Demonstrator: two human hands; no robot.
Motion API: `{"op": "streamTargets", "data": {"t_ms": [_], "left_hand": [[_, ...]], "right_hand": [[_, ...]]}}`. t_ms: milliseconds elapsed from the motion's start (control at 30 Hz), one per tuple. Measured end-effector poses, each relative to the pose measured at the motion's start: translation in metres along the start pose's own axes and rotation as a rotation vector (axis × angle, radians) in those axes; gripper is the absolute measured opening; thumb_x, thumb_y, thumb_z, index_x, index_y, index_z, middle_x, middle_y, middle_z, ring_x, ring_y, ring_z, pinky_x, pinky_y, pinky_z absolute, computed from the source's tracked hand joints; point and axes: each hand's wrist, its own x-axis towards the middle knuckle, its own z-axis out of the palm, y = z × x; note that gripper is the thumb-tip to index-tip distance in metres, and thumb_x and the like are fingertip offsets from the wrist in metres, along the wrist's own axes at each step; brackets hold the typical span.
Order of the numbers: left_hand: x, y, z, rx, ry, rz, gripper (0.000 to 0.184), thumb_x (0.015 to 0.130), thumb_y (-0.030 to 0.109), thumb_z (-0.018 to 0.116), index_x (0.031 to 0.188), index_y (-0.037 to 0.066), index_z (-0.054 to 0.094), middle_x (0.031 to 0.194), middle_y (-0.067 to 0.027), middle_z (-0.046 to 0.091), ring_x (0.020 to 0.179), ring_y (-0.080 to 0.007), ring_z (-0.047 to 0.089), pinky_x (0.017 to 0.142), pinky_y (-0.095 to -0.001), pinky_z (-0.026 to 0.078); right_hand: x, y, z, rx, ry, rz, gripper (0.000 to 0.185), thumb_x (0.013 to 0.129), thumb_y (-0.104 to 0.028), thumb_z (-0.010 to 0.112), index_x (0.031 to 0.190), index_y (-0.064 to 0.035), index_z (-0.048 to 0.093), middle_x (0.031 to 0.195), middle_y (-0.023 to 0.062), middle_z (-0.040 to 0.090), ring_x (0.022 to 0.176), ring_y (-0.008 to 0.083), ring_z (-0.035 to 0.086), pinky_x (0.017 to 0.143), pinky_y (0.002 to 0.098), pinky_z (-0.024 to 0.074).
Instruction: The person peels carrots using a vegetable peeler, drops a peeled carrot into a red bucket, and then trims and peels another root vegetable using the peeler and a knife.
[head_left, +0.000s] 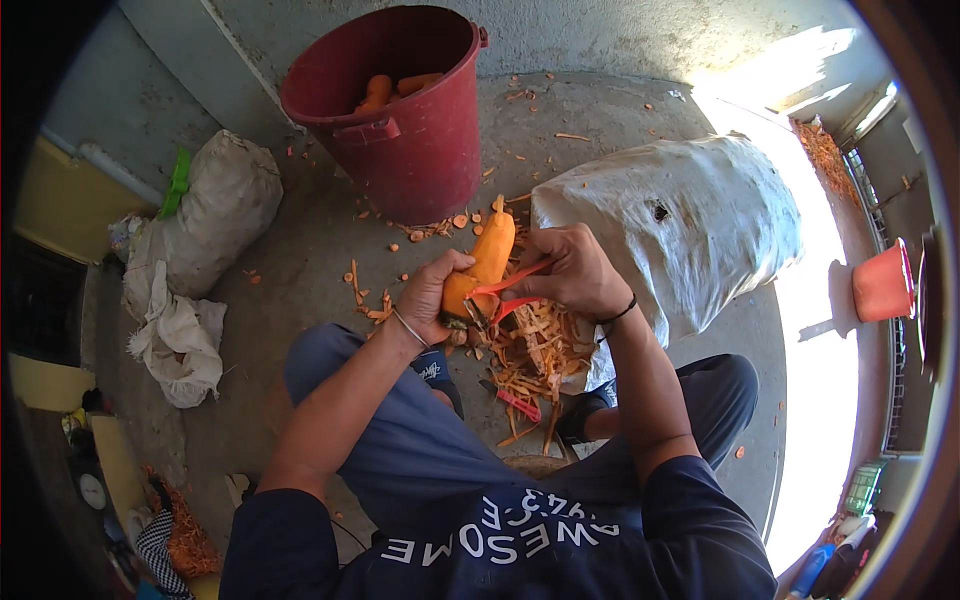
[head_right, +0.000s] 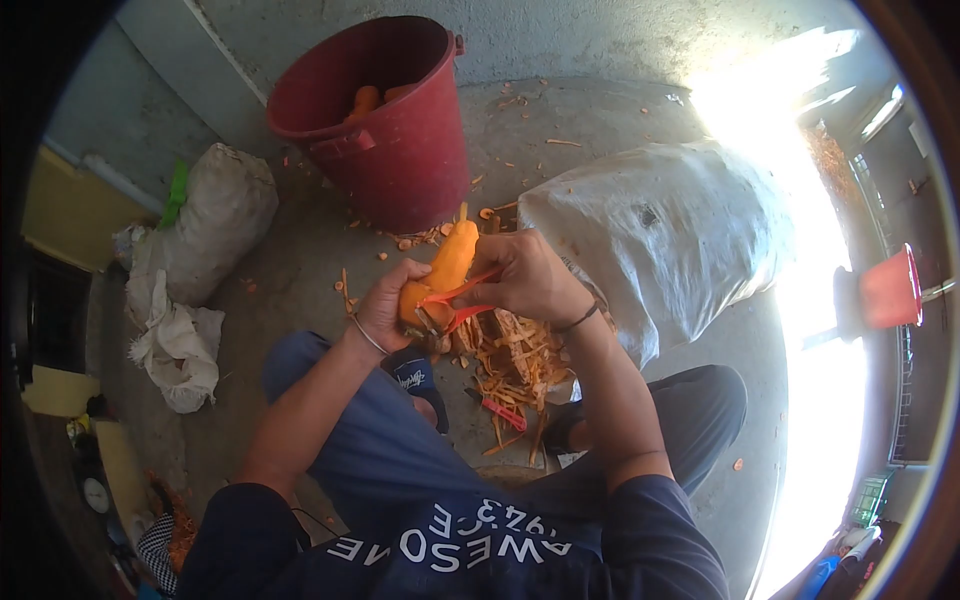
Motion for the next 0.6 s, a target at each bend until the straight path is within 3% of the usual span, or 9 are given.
{"op": "streamTargets", "data": {"t_ms": [67, 167, 233, 300, 400, 467, 600], "left_hand": [[-0.002, 0.0, -0.003, 0.123, -0.006, 0.014, 0.047, 0.098, 0.034, 0.063, 0.127, -0.003, 0.062, 0.108, -0.0153, 0.073, 0.086, -0.0253, 0.076, 0.068, -0.0397, 0.066], [-0.015, 0.005, 0.001, 0.207, -0.023, 0.02, 0.046, 0.098, 0.034, 0.064, 0.124, -0.003, 0.063, 0.106, -0.015, 0.073, 0.084, -0.0243, 0.076, 0.066, -0.0401, 0.066], [-0.009, 0.001, -0.007, 0.142, -0.004, -0.009, 0.044, 0.098, 0.034, 0.064, 0.124, -0.003, 0.064, 0.106, -0.0151, 0.074, 0.084, -0.0236, 0.077, 0.065, -0.0399, 0.066], [-0.002, -0.001, -0.008, 0.08, 0.002, -0.046, 0.043, 0.098, 0.033, 0.064, 0.123, -0.002, 0.065, 0.105, -0.0151, 0.074, 0.084, -0.0228, 0.077, 0.064, -0.0396, 0.066], [0.001, -0.003, -0.01, 0.0, -0.096, -0.135, 0.041, 0.099, 0.033, 0.064, 0.121, -0.001, 0.067, 0.102, -0.0145, 0.074, 0.081, -0.022, 0.076, 0.063, -0.0388, 0.065], [0.005, -0.005, -0.013, 0.125, -0.102, -0.069, 0.048, 0.103, 0.034, 0.054, 0.134, -0.002, 0.06, 0.113, -0.0169, 0.074, 0.09, -0.0257, 0.078, 0.075, -0.0374, 0.067], [0.001, -0.003, -0.011, 0.154, -0.136, -0.066, 0.05, 0.102, 0.03, 0.055, 0.137, -0.005, 0.058, 0.113, -0.0186, 0.073, 0.091, -0.0253, 0.078, 0.078, -0.038, 0.068]], "right_hand": [[-0.002, 0.004, -0.006, 0.0, -0.047, 0.017, 0.03, 0.074, -0.013, 0.096, 0.084, 0.0005, 0.071, 0.074, 0.0076, 0.072, 0.065, 0.0134, 0.065, 0.06, 0.0329, 0.0509], [-0.01, 0.022, -0.04, -0.046, 0.111, 0.157, 0.029, 0.074, -0.011, 0.096, 0.081, 0.0006, 0.071, 0.074, 0.0062, 0.071, 0.066, 0.0103, 0.064, 0.06, 0.0317, 0.0502], [-0.009, 0.01, -0.045, 0.092, 0.144, 0.193, 0.027, 0.073, -0.009, 0.095, 0.077, -0.0003, 0.07, 0.07, 0.0032, 0.067, 0.066, 0.0083, 0.06, 0.059, 0.0311, 0.0473], [-0.008, -0.003, -0.033, -0.128, 0.044, 0.109, 0.028, 0.073, -0.01, 0.095, 0.075, -0.0009, 0.069, 0.068, 0.0024, 0.065, 0.066, 0.0079, 0.059, 0.058, 0.0304, 0.0457], [-0.004, 0.014, -0.009, 0.005, -0.034, 0.128, 0.032, 0.072, -0.015, 0.098, 0.079, -0.0011, 0.069, 0.069, 0.0022, 0.067, 0.066, 0.0084, 0.06, 0.059, 0.0298, 0.0465], [-0.002, 0.014, -0.003, 0.073, -0.075, 0.135, 0.033, 0.072, -0.014, 0.098, 0.078, -0.0004, 0.068, 0.069, 0.0011, 0.067, 0.066, 0.0078, 0.059, 0.059, 0.0297, 0.0466], [-0.005, 0.013, -0.009, 0.186, -0.009, 0.158, 0.032, 0.074, -0.011, 0.098, 0.077, 0.0001, 0.068, 0.07, 0.0004, 0.067, 0.066, 0.0069, 0.059, 0.059, 0.0291, 0.0469]]}}
